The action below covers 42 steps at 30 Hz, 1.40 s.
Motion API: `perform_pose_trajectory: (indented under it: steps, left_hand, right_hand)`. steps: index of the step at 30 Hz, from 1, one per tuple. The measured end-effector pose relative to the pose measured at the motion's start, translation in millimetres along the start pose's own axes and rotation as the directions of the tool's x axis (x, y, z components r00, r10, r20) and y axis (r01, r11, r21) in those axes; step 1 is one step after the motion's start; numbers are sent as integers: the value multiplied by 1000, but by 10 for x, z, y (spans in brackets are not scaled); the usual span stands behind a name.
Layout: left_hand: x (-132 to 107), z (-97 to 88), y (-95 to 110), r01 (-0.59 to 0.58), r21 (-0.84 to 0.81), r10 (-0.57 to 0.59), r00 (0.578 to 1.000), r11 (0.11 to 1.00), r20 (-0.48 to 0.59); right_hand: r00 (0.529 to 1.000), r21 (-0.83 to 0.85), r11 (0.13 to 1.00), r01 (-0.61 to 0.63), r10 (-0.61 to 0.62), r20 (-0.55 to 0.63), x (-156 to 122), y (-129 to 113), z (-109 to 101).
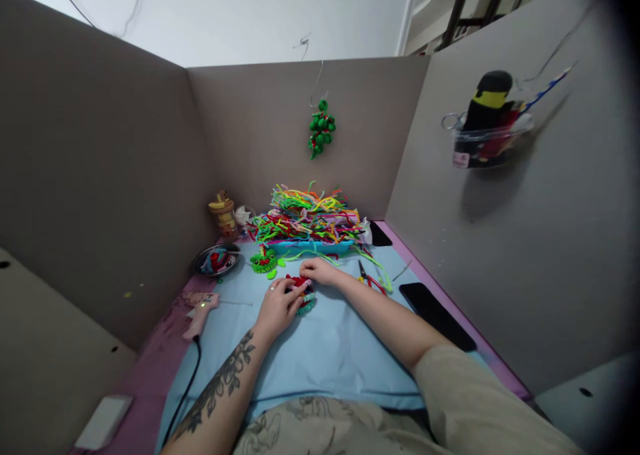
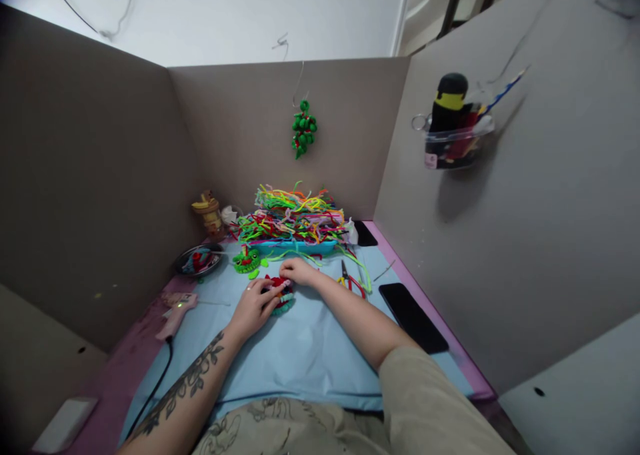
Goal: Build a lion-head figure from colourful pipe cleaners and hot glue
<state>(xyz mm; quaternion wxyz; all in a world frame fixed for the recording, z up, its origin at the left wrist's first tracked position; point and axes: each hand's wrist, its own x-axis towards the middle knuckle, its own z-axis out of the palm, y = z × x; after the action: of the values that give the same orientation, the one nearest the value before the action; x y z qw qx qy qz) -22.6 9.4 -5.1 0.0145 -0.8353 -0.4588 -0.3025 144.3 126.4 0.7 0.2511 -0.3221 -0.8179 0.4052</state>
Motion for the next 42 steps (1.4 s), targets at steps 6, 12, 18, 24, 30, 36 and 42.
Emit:
perform_pose_trajectory:
  steps: [6,12,18,24,30,36,42]
  left_hand:
    - [-1,-4,-6,9,-22,-9,1000,1000,-6]
    - [-13,-4,-12,34,-114,-41,997,993,-60]
    - [-35,-33,-153,237,-280,-321,896,930,-306]
    - [-31,11,-322,347,-304,-434,850,887,-299]
    - [-51,98,-306,351,-264,-402,899,898,-172]
    - [-39,60,-236,336,-242,-372,920,910,-124]
    - [-11,2,-192,320,-265,-355,929,910,-100]
  right_hand:
    - [996,54,995,-84,85,-20,21,23,64]
    - [988,89,984,-151,154,-29,1,31,43]
    - [966,200,964,-178,210,-152,-7,48,-101]
    - [983,81,994,-77,90,-158,-55,5,-172]
    - [959,-15,991,-135,127,-254,-167,15,6]
    - [937,89,975,-206,222,-268,-275,-15,126]
    - [926,125,976,-177,209,-316,-293,-20,176]
